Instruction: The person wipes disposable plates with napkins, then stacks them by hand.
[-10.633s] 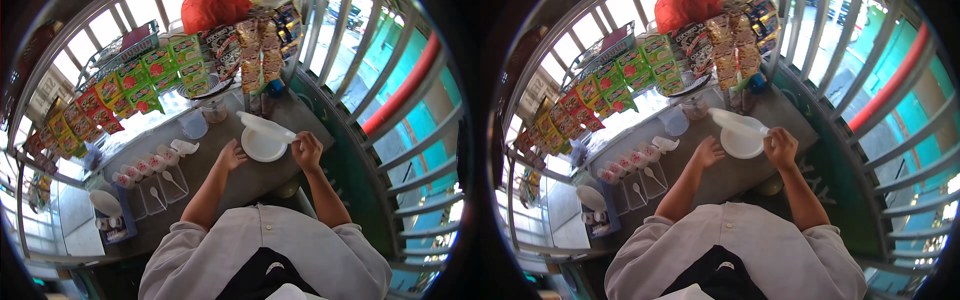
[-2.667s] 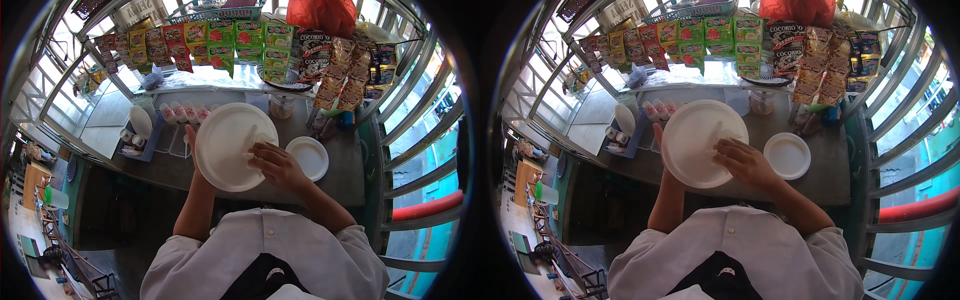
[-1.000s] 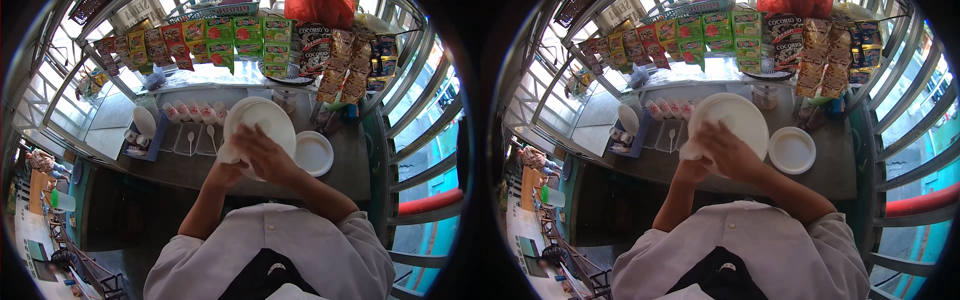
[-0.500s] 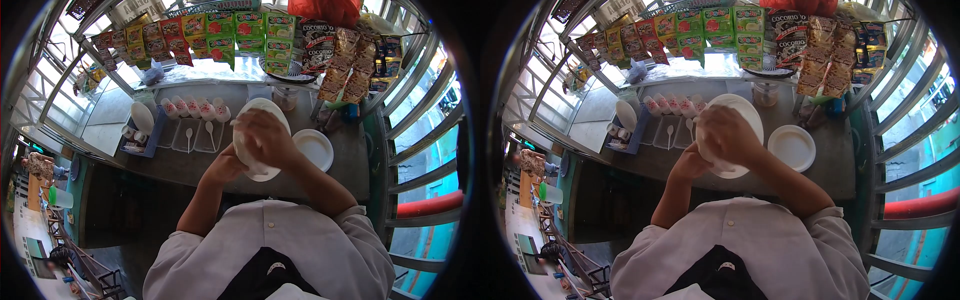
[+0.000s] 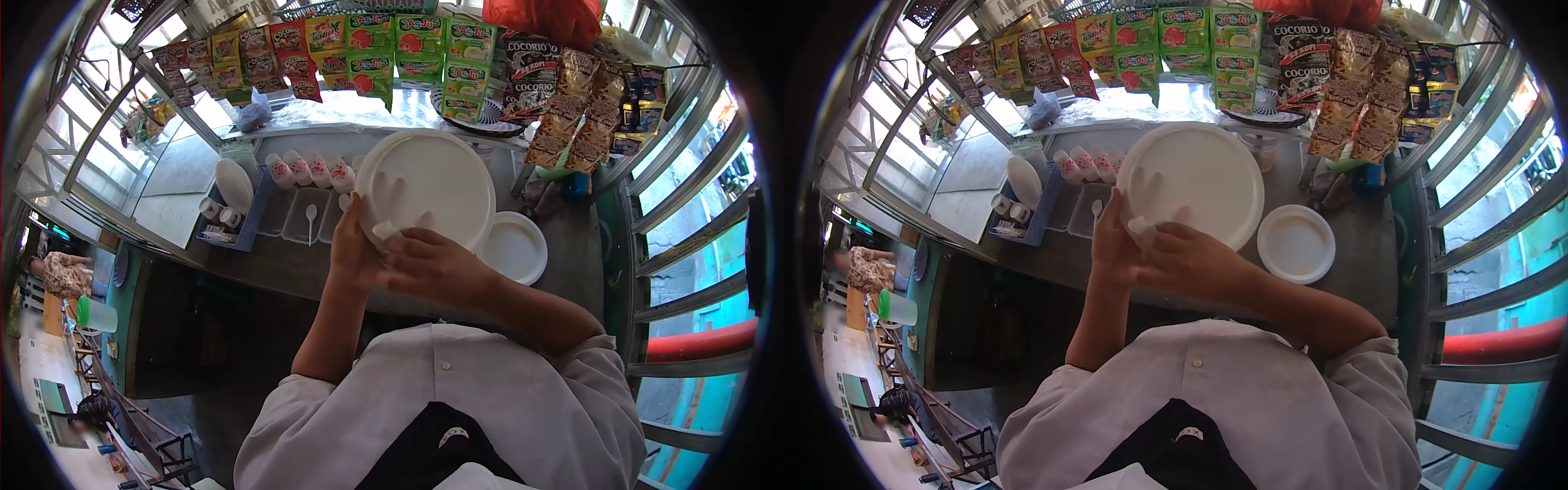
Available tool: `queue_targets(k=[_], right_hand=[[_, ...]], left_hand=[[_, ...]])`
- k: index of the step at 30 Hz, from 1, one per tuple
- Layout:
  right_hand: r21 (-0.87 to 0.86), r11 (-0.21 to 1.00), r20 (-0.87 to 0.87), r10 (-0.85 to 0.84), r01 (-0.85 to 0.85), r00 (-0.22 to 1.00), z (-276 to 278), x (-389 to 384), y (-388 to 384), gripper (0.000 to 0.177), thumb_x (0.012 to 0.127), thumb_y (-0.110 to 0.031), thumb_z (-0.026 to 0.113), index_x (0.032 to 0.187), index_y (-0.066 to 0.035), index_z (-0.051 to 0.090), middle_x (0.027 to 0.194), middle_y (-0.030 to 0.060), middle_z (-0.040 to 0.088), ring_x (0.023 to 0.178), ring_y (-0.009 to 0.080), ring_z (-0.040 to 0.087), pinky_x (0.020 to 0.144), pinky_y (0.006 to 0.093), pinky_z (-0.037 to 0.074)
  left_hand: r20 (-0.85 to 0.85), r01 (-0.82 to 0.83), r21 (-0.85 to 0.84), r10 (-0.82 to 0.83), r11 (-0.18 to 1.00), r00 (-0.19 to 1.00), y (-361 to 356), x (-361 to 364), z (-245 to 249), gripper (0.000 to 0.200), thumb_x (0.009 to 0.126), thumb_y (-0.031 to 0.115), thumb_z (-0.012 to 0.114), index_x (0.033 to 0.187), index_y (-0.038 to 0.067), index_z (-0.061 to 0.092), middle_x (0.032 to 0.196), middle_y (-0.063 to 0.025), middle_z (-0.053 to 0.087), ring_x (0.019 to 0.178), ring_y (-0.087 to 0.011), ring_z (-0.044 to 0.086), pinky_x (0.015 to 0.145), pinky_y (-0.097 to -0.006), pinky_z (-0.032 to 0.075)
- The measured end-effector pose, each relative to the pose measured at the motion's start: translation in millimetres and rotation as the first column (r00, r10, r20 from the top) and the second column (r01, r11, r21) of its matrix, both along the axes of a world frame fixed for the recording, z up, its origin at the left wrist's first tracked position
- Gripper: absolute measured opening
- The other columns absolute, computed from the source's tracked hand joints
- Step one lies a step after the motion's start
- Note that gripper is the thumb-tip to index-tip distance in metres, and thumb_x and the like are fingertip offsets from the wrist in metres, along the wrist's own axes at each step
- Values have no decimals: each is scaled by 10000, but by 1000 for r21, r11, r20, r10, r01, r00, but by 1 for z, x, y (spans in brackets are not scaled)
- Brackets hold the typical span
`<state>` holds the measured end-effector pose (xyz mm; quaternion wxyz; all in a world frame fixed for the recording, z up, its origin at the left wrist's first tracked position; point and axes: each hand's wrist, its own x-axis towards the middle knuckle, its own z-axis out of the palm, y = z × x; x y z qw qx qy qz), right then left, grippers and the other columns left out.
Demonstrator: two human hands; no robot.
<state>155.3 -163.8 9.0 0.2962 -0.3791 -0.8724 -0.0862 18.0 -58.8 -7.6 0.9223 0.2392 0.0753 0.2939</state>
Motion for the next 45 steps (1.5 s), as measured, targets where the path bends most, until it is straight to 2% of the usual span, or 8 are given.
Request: queue_targets(k=[14, 19, 28, 34, 38, 41, 43, 45], right_hand=[[231, 888, -377, -295, 398, 878, -18, 65, -17, 223, 682, 23, 688, 860, -89, 613, 1034, 76, 641, 1015, 271, 611, 818, 392, 502], [7, 862, -700, -357, 507, 618, -3, 66, -18, 262, 689, 113, 632, 870, -76, 613, 1042, 104, 642, 1008, 303, 609, 819, 388, 508], [179, 980, -331, -20, 84, 943, 0, 15, -26, 212, 743, 10, 632, 936, -75, 618, 1099, 127, 615, 1079, 327, 605, 862, 428, 522], [195, 882, -457, -304, 428, 836, 48, 41, -9, 260, 725, -3, 659, 965, -96, 627, 1136, 98, 612, 1115, 312, 578, 898, 409, 488], [125, 949, -459, -203, 289, 865, 35, 40, -9, 286, 721, 43, 634, 970, -97, 625, 1128, 101, 611, 1139, 315, 558, 920, 416, 479], [99, 990, -239, -73, 99, 968, 17, 26, -14, 326, 653, -44, 676, 969, -102, 618, 1170, 92, 575, 1180, 309, 532, 963, 411, 467], [99, 994, -192, -17, 36, 981, 3, 21, -17, 342, 639, -75, 688, 972, -104, 616, 1170, 89, 570, 1183, 309, 528, 973, 412, 462], [39, 999, -157, 42, -36, 987, -5, 18, -21, 351, 641, -67, 708, 976, -105, 612, 1179, 87, 558, 1200, 302, 529, 983, 450, 468]], left_hand=[[334, 5, -99, 29, 995, 942, -1, -17, 20, 491, 1018, 399, 250, 1460, 187, 245, 1473, -88, 310, 1337, -400, 322, 992, -661, 377], [0, -145, 230, 149, 962, 989, -3, -20, 14, 558, 1002, 386, 362, 1440, 64, 238, 1415, -173, 368, 1273, -373, 428, 959, -611, 449], [-36, 108, 378, -102, 919, 994, -22, -2, -16, 615, 997, 396, 402, 1437, 4, 226, 1403, -151, 389, 1258, -257, 456, 1011, -396, 412], [-161, 130, 557, -46, 821, 986, -44, 0, -18, 643, 984, 314, 472, 1457, -8, 181, 1421, -125, 371, 1303, -232, 385, 1072, -399, 316], [-138, 47, 780, 98, 625, 986, -38, -4, -14, 664, 939, 240, 542, 1449, -17, 202, 1407, -130, 385, 1278, -244, 419, 1050, -415, 354], [-95, -7, 720, 109, 694, 989, -24, -11, -25, 627, 924, 267, 527, 1419, -19, 271, 1342, -146, 449, 1215, -268, 487, 999, -427, 422], [202, 242, -55, -226, 969, 953, -20, -7, -2, 567, 963, 365, 445, 1386, 3, 337, 1265, -157, 507, 1139, -282, 545, 944, -425, 477], [88, 181, 22, -183, 983, 979, -23, -1, -6, 575, 974, 415, 399, 1380, 12, 348, 1245, -158, 522, 1129, -282, 554, 939, -429, 482]])
